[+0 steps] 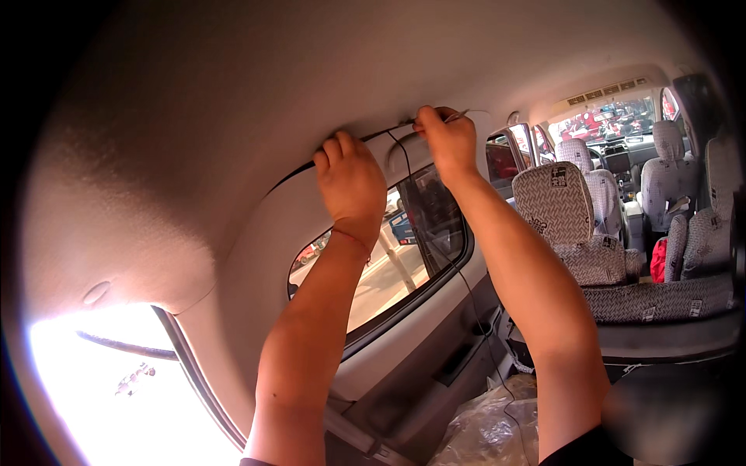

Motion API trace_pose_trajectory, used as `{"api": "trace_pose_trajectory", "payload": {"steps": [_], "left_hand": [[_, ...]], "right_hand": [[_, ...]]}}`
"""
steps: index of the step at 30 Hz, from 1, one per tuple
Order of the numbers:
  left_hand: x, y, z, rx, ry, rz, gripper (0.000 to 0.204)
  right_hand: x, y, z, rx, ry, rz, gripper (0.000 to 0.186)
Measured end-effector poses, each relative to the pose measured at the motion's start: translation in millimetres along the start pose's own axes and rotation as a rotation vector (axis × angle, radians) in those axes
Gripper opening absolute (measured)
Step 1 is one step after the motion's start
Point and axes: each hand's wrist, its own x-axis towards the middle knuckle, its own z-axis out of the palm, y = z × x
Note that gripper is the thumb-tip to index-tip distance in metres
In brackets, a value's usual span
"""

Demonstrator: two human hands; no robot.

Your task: The person routes a black wire along the interior roof lining of a car, tucking it into the seam between the headliner and the side panel. The person uses both hands to push the wire into the gap and smooth the lining back into place.

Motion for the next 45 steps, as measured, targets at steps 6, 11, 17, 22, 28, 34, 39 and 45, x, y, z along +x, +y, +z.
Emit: {"api": "trace_pose_trajectory", "payload": {"steps": [6, 11, 17, 22, 28, 34, 39, 45], "left_hand": [[-1, -2, -6, 0.008, -0.005, 0.011, 0.018], [-1, -8, -2, -0.012, 0.041, 0.051, 0.019], [-4, -12, -5, 0.061, 0.013, 0.066, 0.017], [0, -6, -6, 0.051, 0.027, 0.055, 0.019], [1, -7, -4, 0.009, 0.047, 0.065, 0.015], [-3, -9, 0, -0.023, 0.067, 0.056, 0.014], [0, -11, -8, -0.082, 0.05, 0.091, 0.014], [-5, -15, -4, -0.095, 0.105, 0.132, 0.021]], "right_hand": [[-32, -35, 33, -0.105, -0.131, -0.024, 0.023], [-43, -43, 37, 0.219, -0.194, 0.143, 0.023], [-7, -60, -21, 0.352, -0.069, 0.109, 0.022], [-9, -23, -14, 0.329, -0.128, 0.112, 0.02], [-8, -13, -2, 0.29, -0.191, 0.045, 0.021], [-27, -46, 44, 0.135, -0.349, 0.13, 0.025], [-9, -54, 33, 0.159, -0.359, 0.274, 0.027], [0, -53, 1, 0.14, -0.204, 0.108, 0.024]]}}
